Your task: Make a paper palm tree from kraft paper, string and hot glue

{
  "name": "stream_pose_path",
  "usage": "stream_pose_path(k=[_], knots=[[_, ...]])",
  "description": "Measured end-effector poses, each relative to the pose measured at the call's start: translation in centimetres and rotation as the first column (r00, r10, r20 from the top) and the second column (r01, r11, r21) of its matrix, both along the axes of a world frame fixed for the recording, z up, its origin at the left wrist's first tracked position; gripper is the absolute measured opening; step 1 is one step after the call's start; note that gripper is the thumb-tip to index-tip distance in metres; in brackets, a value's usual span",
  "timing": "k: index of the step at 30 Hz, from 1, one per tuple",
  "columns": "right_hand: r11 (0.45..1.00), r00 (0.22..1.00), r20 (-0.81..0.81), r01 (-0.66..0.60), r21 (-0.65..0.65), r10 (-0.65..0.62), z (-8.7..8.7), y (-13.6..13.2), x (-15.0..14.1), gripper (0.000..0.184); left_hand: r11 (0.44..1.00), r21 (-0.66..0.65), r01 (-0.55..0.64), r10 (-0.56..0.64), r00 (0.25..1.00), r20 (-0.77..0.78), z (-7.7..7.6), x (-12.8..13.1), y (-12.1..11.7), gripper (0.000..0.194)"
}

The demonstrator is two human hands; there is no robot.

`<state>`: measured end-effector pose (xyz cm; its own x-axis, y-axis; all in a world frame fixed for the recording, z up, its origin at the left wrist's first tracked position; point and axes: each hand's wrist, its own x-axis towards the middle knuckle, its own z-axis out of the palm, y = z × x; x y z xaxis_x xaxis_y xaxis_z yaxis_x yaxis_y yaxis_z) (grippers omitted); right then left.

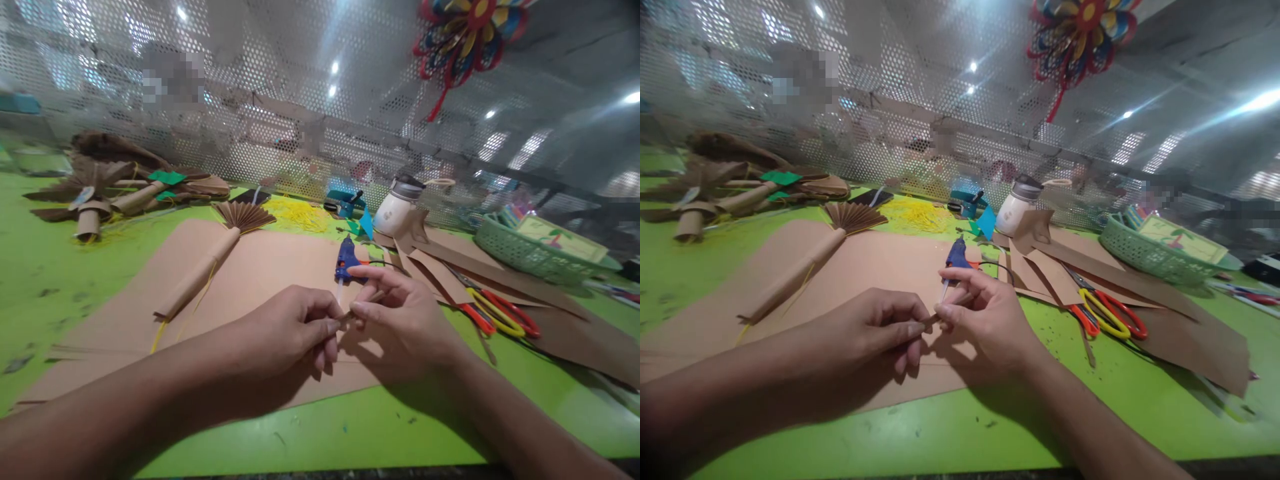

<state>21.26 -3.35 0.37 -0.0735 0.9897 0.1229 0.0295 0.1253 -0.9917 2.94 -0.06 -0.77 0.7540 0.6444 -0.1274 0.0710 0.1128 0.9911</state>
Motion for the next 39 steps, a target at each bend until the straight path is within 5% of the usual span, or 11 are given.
stream_pose_path(k=[12,18,21,27,32,36,39], knots=[[0.991,0.993,-0.069,-0.104,-0.088,0.098,-0.1,0.9,1.5,0.031,0.988,0.127,0.091,-0.076,0.990,-0.115,0.4,-0.9,0.9,0.016],[1.000,0.996,-0.085,-0.008,-0.002,0.007,-0.4,1.6,2.0,0.029,0.986,0.102,-0.134,0.141,0.988,-0.066,0.4,-0.6,0.6,0.011],[0.999,0.999,-0.048,0.001,-0.052,-0.003,-1.0,1.5,1.7,0.032,0.945,0.303,-0.120,0.191,0.957,-0.217,1.4,-0.6,0.3,0.013],[1.000,0.998,0.069,0.004,-0.009,-0.003,-1.2,1.1,1.2,0.037,0.691,0.722,-0.038,0.390,0.860,-0.328,3.0,-1.1,0.3,0.022],[0.985,0.957,0.244,0.131,0.114,-0.155,-0.7,1.6,1.7,0.037,0.368,0.923,-0.114,0.611,0.778,-0.148,2.4,-2.4,2.5,0.028],[0.958,0.928,0.258,0.230,0.173,-0.270,-0.9,2.3,2.0,0.033,0.290,0.947,-0.141,0.705,0.700,-0.112,2.9,-3.7,4.7,0.031],[0.914,0.894,0.235,0.327,0.242,-0.382,-1.1,3.1,2.9,0.031,0.313,0.941,-0.126,0.782,0.596,-0.180,3.2,-4.4,5.8,0.034]])
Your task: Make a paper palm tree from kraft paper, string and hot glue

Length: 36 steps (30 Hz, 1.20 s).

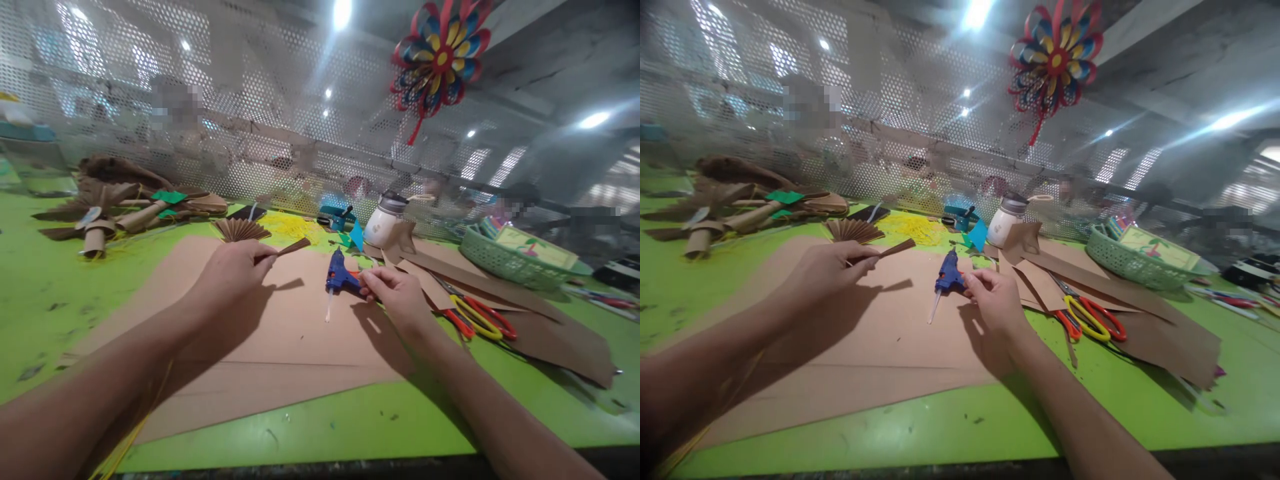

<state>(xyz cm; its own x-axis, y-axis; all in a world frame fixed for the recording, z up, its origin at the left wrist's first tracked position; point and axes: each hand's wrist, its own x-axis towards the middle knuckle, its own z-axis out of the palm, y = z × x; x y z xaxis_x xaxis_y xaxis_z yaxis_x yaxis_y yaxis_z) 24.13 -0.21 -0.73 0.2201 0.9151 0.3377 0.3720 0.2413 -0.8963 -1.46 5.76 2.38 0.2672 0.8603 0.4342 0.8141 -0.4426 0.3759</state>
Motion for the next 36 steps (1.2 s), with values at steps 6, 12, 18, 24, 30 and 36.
stream_pose_path(k=[6,12,18,24,30,36], knots=[[0.970,0.975,-0.066,0.219,0.102,-0.213,-0.5,2.6,3.8,0.031,0.998,-0.037,-0.052,0.051,0.998,-0.023,-0.3,-0.9,1.2,0.037],[0.926,0.926,-0.123,0.368,0.086,-0.356,-1.2,4.4,6.6,0.023,0.997,-0.049,-0.053,0.058,0.993,0.102,-0.7,-0.6,1.5,0.048],[0.926,0.925,-0.091,0.374,0.050,-0.368,-1.7,4.8,6.7,0.017,0.999,0.013,-0.038,0.033,0.971,0.238,-0.2,-0.5,0.8,0.041],[0.916,0.915,-0.122,0.395,0.064,-0.386,-1.9,4.9,6.9,0.017,1.000,-0.012,-0.011,0.014,0.957,0.290,0.1,0.0,-0.2,0.037],[0.881,0.879,-0.201,0.459,0.117,-0.432,-1.4,5.2,7.0,0.023,0.956,-0.060,0.286,-0.266,0.937,0.225,-0.4,1.0,-1.3,0.027],[0.847,0.863,-0.171,0.501,0.175,-0.475,-1.4,5.1,7.0,0.042,0.928,-0.122,0.353,-0.322,0.921,0.220,-1.5,1.9,-2.7,0.034]])
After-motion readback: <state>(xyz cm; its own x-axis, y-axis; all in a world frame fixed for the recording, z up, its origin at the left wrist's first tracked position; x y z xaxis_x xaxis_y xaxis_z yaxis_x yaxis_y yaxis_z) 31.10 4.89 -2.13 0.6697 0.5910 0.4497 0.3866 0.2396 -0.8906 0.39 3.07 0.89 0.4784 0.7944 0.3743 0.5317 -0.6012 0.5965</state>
